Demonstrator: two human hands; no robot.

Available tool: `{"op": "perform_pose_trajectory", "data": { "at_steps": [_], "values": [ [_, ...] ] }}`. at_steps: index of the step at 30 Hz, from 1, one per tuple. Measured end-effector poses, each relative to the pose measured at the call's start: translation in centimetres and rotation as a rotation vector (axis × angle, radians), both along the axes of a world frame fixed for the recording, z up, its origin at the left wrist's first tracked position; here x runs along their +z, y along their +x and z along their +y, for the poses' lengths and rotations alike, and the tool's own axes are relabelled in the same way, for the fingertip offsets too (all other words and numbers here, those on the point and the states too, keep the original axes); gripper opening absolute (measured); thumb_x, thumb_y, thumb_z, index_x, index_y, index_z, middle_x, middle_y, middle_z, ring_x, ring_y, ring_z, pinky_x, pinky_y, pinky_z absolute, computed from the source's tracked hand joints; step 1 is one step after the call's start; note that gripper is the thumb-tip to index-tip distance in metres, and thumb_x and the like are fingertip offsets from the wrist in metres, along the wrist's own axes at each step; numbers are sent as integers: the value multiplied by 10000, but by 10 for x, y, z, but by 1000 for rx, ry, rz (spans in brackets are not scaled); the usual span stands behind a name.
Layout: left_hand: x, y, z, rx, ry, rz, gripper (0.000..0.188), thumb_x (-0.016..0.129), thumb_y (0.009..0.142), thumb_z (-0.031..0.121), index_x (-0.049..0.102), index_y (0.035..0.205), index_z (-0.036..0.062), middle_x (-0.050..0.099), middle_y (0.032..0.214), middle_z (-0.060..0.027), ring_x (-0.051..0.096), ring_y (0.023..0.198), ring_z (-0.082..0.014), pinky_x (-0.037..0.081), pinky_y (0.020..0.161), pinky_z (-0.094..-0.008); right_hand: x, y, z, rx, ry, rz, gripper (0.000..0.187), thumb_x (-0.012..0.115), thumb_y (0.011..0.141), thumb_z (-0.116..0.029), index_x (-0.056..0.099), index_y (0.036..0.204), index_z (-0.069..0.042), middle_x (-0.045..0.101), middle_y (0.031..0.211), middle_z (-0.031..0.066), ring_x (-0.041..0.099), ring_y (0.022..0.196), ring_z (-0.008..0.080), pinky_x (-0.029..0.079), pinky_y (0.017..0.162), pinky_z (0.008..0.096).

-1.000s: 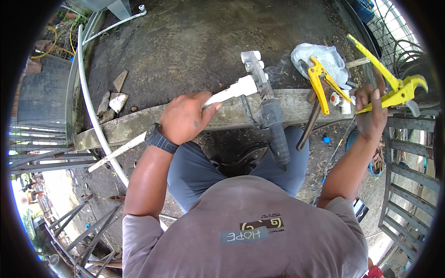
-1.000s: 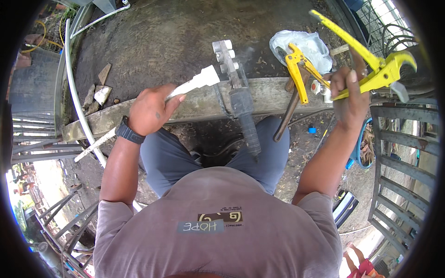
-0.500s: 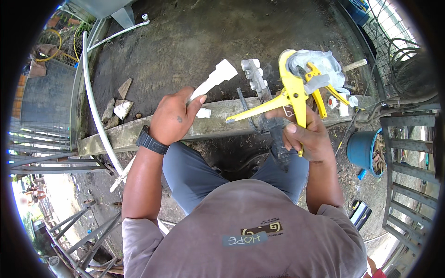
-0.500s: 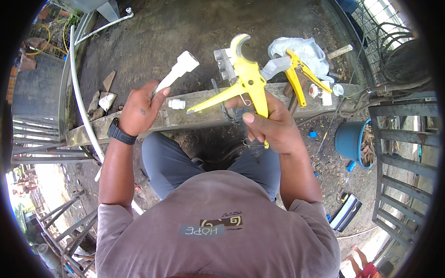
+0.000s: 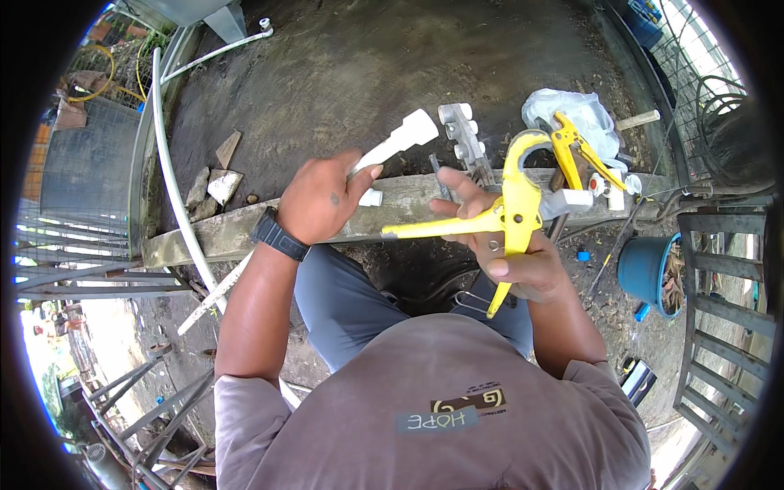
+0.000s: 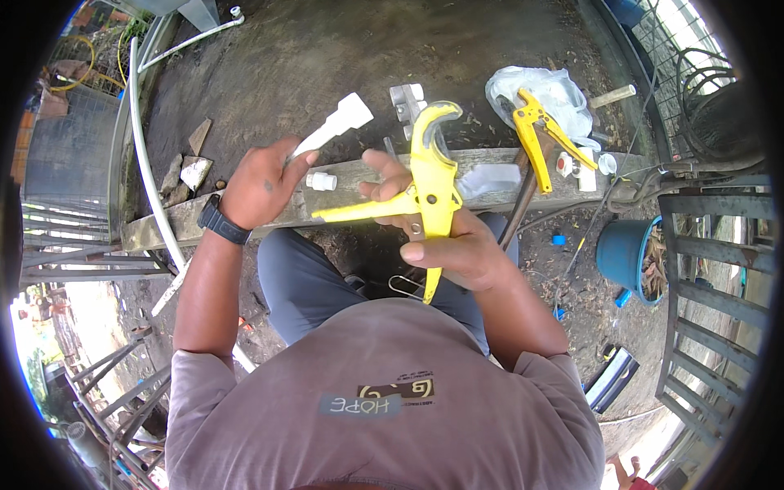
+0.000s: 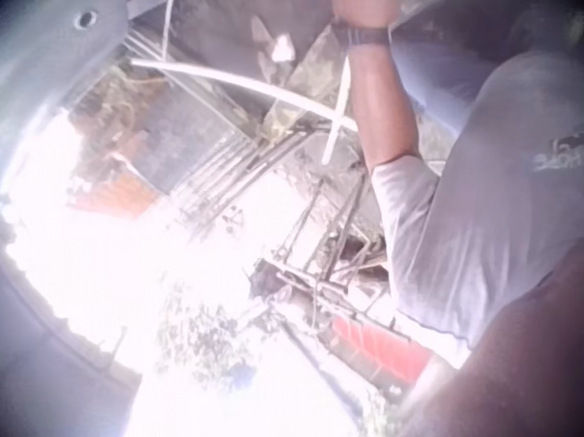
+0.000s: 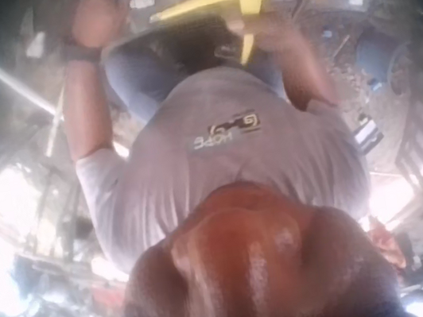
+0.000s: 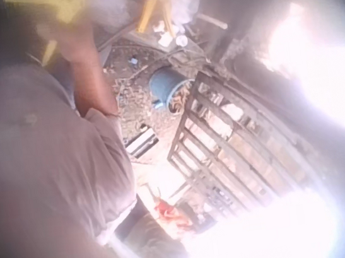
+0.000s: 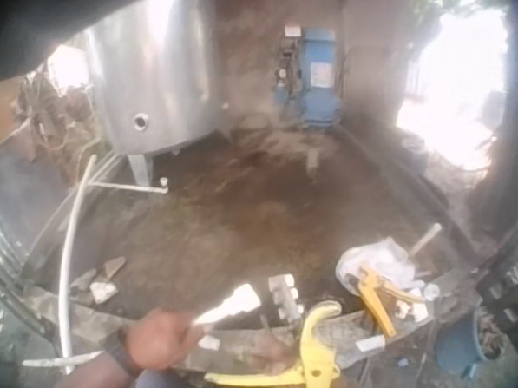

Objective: The person assembles white PVC pipe segments and fittings on a wooden workbench. They use a yellow pipe cutter to trim a pipe and a bench vise to hold pieces while joining them. The person repeatedly aligns and connects pipe sections and fittings by hand.

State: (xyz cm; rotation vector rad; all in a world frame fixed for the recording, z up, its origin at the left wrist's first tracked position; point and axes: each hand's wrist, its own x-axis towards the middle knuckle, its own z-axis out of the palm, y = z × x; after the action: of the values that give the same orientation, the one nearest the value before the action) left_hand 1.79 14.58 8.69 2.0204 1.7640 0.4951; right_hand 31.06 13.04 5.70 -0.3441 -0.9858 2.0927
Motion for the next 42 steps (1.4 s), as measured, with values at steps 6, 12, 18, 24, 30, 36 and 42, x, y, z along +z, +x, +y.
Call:
{"op": "perform_pose_trajectory", "data": {
  "at_steps": [6,12,18,24,30,36,42],
  "values": [
    [15,-6,-8,-12,-33,-126,345,628,1047,339,693,1070,0,673,802,-265,665,823,-498,513,720,-537,8,-28,-14,212,127,-844,513,681,941,-276,527,1346,-3,647,1269,125,627,1151,248,484,1000,402],
    [28,3,-21,-106,-84,-182,332,595,1065,310,679,1194,16,689,850,-263,678,849,-493,520,741,-532,-6,-51,-14,103,304,-1133,476,704,950,-299,534,1288,-9,642,1047,144,642,952,275,506,877,409],
    [31,4,-26,-134,-313,-216,362,564,1087,301,667,1272,7,713,1003,-272,688,964,-481,539,829,-486,0,-59,-4,130,339,-1194,532,652,979,-289,458,1329,62,636,1213,361,605,1195,540,471,1011,550],
    [23,0,-26,-176,-321,-197,363,558,1086,291,661,1288,8,721,1050,-277,679,981,-494,540,853,-490,17,-64,-4,152,347,-1261,481,652,982,-275,491,1296,52,650,1204,369,608,1209,532,471,1013,553],
    [18,-4,-26,-208,-322,-224,369,537,1097,287,654,1298,1,716,1091,-282,674,1017,-493,535,882,-482,13,-62,-5,156,357,-1234,482,652,982,-273,487,1306,43,659,1175,371,616,1184,541,475,1001,562],
    [18,-1,-24,-219,-324,-273,387,524,1106,292,641,1319,-8,716,1132,-278,675,1061,-485,530,921,-472,9,-59,-5,142,355,-1246,482,648,981,-277,487,1302,43,666,1153,374,622,1161,552,483,987,568],
    [16,-2,-24,-234,-337,-258,409,518,1109,306,633,1332,-17,710,1163,-282,679,1084,-468,527,939,-467,9,-58,-6,133,365,-1245,477,647,977,-272,486,1296,44,668,1138,374,626,1148,552,482,984,573]
  ]
}}
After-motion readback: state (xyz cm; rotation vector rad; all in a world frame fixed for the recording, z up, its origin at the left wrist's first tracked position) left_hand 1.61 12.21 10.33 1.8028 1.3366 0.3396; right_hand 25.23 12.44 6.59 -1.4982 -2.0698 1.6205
